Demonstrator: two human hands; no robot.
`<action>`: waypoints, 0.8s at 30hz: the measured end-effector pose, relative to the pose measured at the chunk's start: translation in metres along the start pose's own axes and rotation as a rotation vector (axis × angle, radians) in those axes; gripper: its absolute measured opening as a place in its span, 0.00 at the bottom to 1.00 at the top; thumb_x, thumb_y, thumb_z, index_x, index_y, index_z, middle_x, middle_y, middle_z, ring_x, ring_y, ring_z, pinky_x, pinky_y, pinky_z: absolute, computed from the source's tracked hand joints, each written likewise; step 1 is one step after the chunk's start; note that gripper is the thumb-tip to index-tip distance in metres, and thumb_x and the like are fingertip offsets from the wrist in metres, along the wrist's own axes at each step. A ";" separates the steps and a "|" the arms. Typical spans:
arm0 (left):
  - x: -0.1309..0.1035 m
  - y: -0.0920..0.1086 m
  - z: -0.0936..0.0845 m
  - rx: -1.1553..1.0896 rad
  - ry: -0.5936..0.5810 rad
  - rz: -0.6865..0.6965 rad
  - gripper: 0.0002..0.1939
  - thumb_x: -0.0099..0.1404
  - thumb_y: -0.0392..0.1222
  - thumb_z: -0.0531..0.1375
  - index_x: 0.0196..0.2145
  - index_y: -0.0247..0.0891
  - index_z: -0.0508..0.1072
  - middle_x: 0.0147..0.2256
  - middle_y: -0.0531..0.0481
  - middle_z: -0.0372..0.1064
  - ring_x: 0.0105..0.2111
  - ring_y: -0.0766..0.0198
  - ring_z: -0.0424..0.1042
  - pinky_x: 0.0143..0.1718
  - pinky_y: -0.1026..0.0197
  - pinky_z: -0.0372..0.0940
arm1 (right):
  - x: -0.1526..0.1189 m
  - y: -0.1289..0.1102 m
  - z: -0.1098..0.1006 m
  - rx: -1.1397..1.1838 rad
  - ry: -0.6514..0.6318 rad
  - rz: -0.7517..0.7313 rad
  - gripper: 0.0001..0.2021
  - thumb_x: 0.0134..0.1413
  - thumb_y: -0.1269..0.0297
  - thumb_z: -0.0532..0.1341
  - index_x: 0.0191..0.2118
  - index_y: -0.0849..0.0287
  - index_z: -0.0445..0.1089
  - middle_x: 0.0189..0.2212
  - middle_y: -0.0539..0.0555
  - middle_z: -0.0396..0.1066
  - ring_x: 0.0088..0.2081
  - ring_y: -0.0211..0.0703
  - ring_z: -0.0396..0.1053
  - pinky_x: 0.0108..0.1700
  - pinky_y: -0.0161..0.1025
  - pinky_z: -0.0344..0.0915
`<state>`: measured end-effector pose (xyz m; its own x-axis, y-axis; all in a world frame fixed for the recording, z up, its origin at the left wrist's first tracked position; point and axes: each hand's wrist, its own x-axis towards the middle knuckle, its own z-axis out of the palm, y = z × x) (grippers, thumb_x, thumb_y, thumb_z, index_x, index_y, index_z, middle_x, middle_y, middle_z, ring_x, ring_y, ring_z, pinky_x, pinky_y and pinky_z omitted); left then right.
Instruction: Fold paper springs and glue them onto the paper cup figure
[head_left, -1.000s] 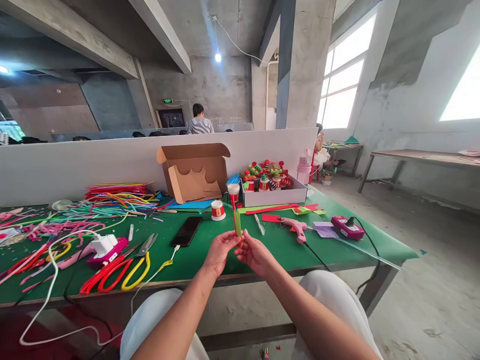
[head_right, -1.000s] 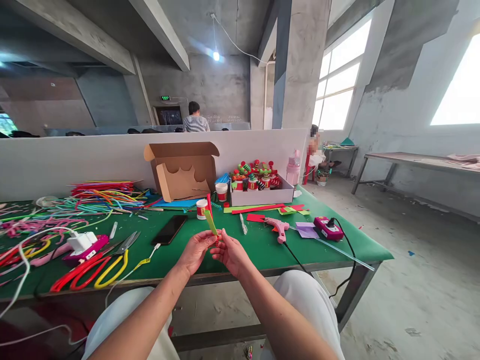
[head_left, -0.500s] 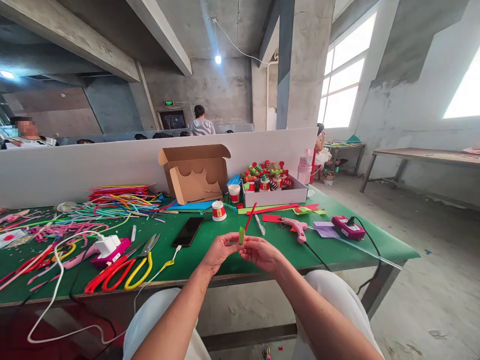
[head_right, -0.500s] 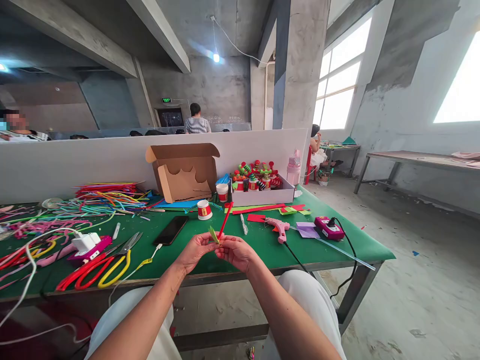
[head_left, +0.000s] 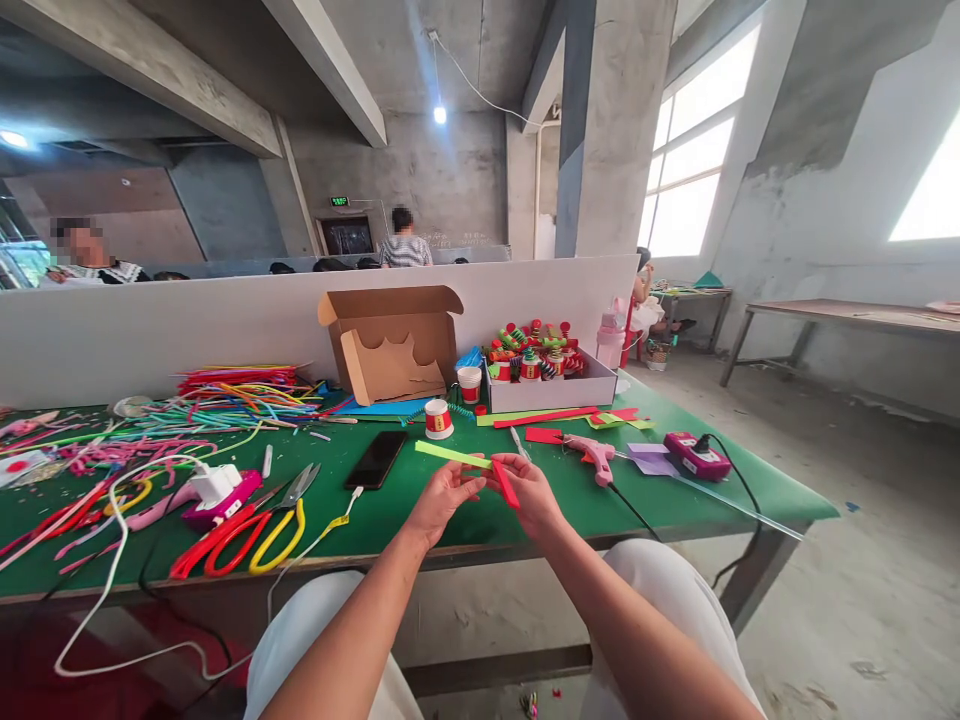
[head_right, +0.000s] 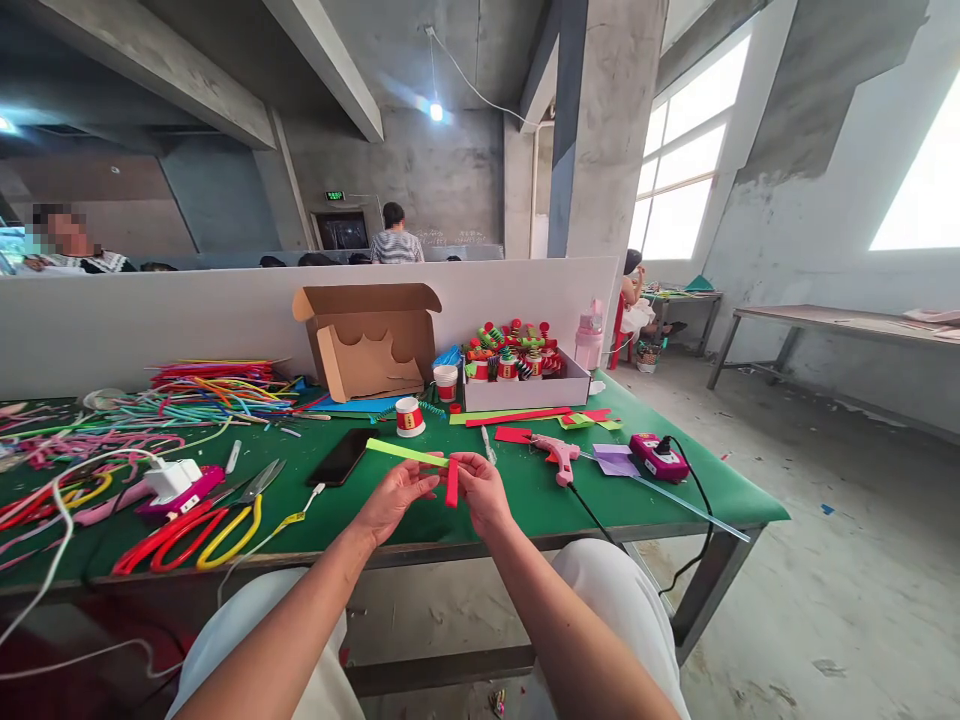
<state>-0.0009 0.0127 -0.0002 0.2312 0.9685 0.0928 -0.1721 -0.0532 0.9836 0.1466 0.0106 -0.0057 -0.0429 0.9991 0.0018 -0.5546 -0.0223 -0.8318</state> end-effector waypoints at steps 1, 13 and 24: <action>0.000 0.000 0.002 0.005 0.013 0.009 0.24 0.46 0.47 0.71 0.41 0.37 0.76 0.39 0.43 0.76 0.37 0.58 0.72 0.34 0.61 0.64 | 0.000 0.001 0.001 -0.010 0.000 -0.008 0.18 0.27 0.61 0.75 0.29 0.59 0.73 0.25 0.51 0.75 0.28 0.41 0.74 0.34 0.37 0.69; -0.002 -0.004 0.014 -0.122 0.127 0.001 0.21 0.46 0.56 0.68 0.28 0.36 0.74 0.26 0.50 0.72 0.28 0.63 0.70 0.28 0.63 0.61 | -0.005 0.006 0.011 -0.216 0.007 -0.208 0.15 0.33 0.57 0.72 0.28 0.56 0.71 0.26 0.49 0.72 0.27 0.42 0.71 0.34 0.39 0.68; -0.005 -0.002 0.015 -0.219 0.163 -0.053 0.21 0.37 0.49 0.73 0.24 0.37 0.70 0.23 0.56 0.68 0.24 0.69 0.66 0.26 0.66 0.59 | -0.004 0.007 0.011 -0.294 -0.048 -0.282 0.09 0.36 0.60 0.69 0.27 0.55 0.72 0.24 0.49 0.72 0.28 0.41 0.69 0.36 0.38 0.68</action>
<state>0.0131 0.0046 -0.0002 0.0913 0.9958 -0.0011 -0.3705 0.0350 0.9282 0.1336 0.0056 -0.0059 0.0340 0.9615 0.2728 -0.2892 0.2707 -0.9182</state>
